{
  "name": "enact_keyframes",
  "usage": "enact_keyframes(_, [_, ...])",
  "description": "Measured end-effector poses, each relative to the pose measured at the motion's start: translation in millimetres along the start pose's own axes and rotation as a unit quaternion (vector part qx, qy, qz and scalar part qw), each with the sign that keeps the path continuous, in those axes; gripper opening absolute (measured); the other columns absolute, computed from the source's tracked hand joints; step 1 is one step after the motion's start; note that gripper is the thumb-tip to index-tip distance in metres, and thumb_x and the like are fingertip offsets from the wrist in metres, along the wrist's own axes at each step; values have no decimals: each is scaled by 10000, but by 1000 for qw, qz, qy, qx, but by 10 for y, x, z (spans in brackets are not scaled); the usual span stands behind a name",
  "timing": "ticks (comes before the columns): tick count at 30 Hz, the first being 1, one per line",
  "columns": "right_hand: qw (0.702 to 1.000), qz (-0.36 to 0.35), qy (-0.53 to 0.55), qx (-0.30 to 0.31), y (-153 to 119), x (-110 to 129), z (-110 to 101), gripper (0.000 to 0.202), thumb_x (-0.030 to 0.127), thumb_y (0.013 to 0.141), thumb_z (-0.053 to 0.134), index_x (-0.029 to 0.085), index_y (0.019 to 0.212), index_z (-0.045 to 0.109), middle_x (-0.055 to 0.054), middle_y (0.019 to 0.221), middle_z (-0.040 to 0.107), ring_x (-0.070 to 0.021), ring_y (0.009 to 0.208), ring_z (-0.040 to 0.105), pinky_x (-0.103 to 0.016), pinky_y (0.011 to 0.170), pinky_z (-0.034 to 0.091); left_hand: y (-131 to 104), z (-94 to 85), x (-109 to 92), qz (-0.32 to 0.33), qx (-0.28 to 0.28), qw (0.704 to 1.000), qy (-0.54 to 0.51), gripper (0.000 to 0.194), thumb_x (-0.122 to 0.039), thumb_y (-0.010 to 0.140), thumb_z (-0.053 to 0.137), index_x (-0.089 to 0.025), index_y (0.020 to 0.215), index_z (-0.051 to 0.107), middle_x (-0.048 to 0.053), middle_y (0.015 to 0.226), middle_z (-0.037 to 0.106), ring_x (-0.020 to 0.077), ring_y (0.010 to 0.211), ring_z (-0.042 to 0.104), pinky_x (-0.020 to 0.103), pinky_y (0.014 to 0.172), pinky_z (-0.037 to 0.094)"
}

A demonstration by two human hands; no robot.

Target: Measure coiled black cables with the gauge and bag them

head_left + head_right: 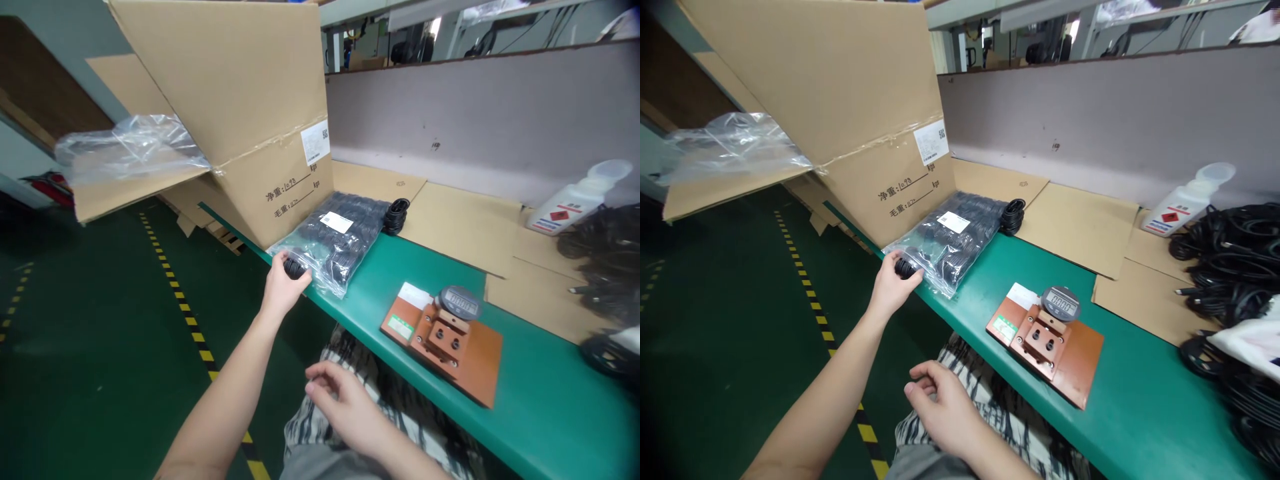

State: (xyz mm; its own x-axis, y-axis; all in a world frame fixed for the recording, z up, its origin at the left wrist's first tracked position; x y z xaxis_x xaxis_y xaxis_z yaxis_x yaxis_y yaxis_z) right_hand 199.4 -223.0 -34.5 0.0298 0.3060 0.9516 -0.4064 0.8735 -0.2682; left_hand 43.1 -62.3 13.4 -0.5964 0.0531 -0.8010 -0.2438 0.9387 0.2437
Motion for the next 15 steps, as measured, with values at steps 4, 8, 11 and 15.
enact_keyframes(4, [999,9,-26,23,-16,-67,46,262,337,870,613,142,1040,652,-70,886,662,-215,858,650,-337,812,523,116,141,-67,51,29,997,48,634,-327,777,728,-197,1352,495,137,1330,603,323,1240,579,471,1073,449])
enact_keyframes(8, [998,16,-46,41,-62,-67,66,269,327,871,600,136,1054,653,-84,920,663,-225,883,657,-341,826,526,252,215,-68,112,103,986,68,665,-398,860,648,-185,1446,416,147,1477,501,294,1374,469,432,1153,369])
enact_keyframes(11, [997,23,-53,43,-72,-67,73,261,309,857,605,126,1037,656,-89,916,662,-226,876,661,-335,810,530,322,194,-34,151,173,970,83,657,-454,918,562,-190,1490,374,137,1559,409,285,1447,367,438,1195,299])
enact_keyframes(15, [996,36,-63,45,-44,-73,120,258,287,845,610,119,1034,664,-91,908,665,-227,864,665,-332,790,533,383,189,-16,185,221,952,103,629,-466,984,418,-192,1536,289,137,1614,303,263,1496,264,468,1227,214])
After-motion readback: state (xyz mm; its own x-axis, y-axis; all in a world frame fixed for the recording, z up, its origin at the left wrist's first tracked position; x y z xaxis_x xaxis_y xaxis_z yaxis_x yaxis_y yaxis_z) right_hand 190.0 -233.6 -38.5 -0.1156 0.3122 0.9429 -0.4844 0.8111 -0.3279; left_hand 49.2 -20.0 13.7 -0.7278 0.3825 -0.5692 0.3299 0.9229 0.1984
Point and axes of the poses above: each hand's wrist, its own y-axis towards the middle knuckle, its own z-axis out of the palm, x = y × z, the point moved 2 cm from there along y, towards the middle knuckle
